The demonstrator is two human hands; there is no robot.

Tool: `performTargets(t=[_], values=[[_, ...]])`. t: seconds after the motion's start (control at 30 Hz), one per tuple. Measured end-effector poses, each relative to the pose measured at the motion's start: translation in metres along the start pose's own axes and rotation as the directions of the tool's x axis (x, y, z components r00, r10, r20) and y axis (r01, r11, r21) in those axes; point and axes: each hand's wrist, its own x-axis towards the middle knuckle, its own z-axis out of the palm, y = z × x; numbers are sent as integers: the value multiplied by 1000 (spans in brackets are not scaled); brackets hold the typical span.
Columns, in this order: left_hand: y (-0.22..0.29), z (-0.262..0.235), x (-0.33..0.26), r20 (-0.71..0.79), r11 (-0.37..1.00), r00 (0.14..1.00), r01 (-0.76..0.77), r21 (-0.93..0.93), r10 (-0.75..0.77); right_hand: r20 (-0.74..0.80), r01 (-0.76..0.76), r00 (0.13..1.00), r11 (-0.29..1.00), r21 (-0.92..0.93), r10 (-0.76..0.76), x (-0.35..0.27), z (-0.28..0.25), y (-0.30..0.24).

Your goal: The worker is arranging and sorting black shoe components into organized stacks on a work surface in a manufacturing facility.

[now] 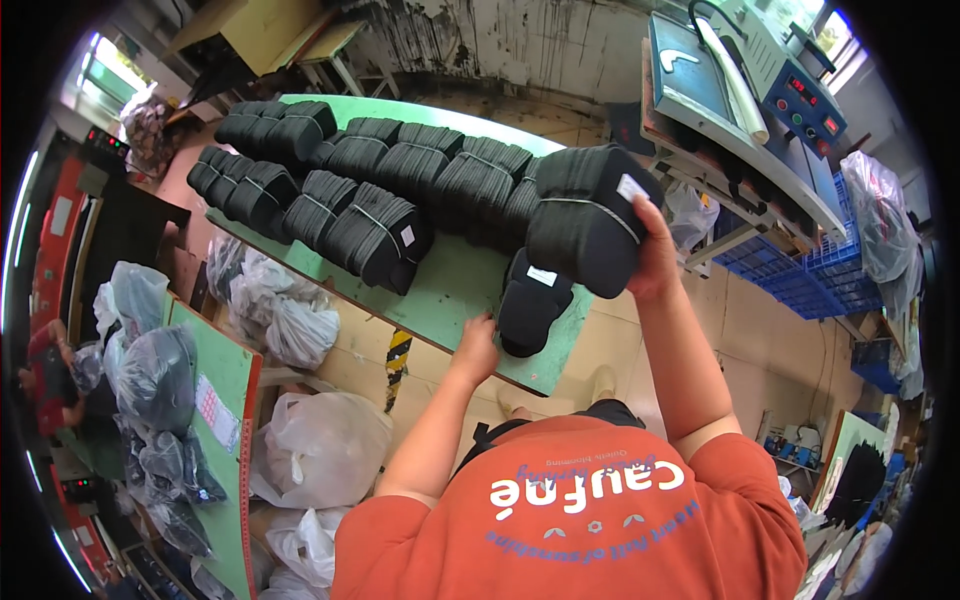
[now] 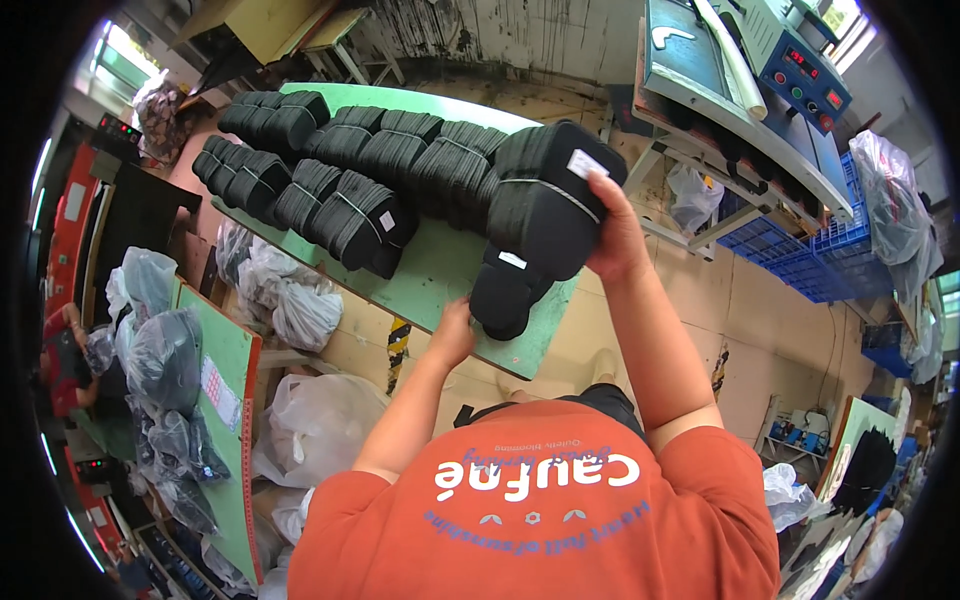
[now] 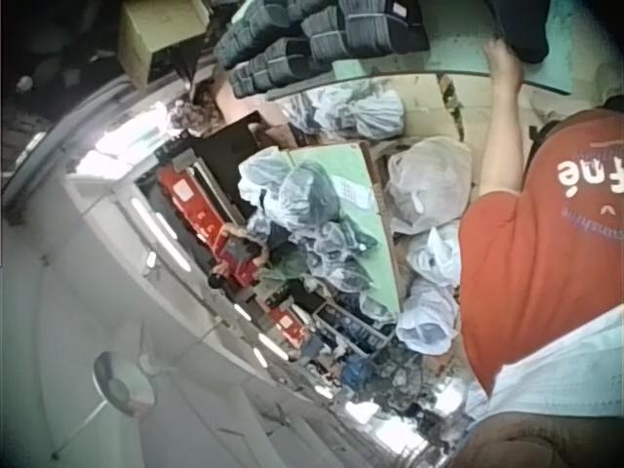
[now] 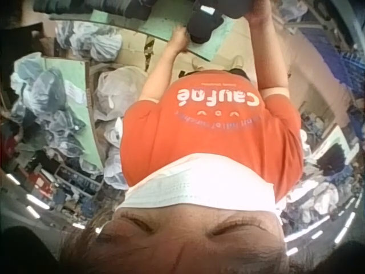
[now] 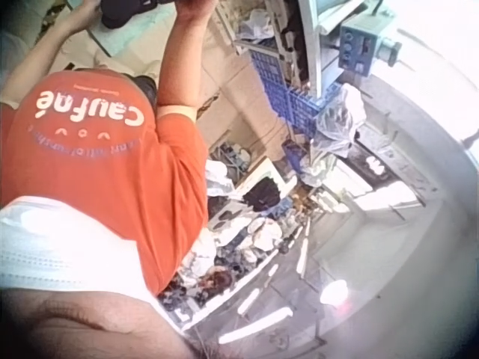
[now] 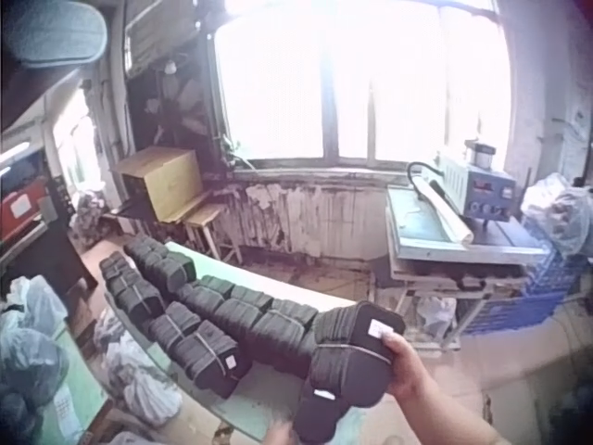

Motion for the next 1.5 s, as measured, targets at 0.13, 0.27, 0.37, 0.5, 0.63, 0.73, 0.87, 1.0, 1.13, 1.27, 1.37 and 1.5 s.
performTargets(t=[0.13, 0.27, 0.37, 0.5, 0.63, 0.73, 0.87, 1.0, 1.13, 1.27, 1.37, 1.5], values=[[35, -72, -4, -72, 1000, 997, -15, 2, 15, -135, -86, 988, 988, -129, 69, 12, 28, 27], [130, -156, 4, -479, 875, 743, -464, 137, 468, -98, 33, 992, 896, -443, -85, 23, 68, 64], [163, -171, 18, -321, 811, 775, -387, 438, 544, -14, 68, 996, 874, -481, -85, 28, 82, 86], [165, -184, 8, -74, 726, 828, -441, 529, 556, -24, 32, 999, 888, -459, -49, 38, 96, 96], [123, -177, -25, 237, 808, 861, -506, 302, 450, -250, -98, 967, 975, -202, 46, 53, 88, 96], [65, -153, -73, 293, 966, 954, -129, 224, 60, -302, -95, 951, 992, -86, 65, 67, 79, 128], [-6, -105, -122, 228, 967, 950, 175, 183, -215, -665, -156, 746, 969, -193, -12, 86, 42, 193], [-5, -69, -156, 113, 892, 936, 352, -285, -333, -845, -328, 525, 891, -313, -104, 99, 20, 226], [5, -62, -173, 89, 616, 877, 401, -678, -473, -835, -371, 527, 841, -394, -159, 108, 7, 239], [13, -68, -174, 104, 608, 889, 387, -693, -447, -857, -424, 501, 830, -361, -117, 102, 9, 230], [26, -67, -164, 192, 363, 882, 364, -858, -430, -677, -429, 710, 881, -199, 193, 84, 45, 207], [45, -56, -141, 302, 191, 934, 336, -922, -189, -300, -100, 951, 993, -66, 76, 34, 73, 87]])
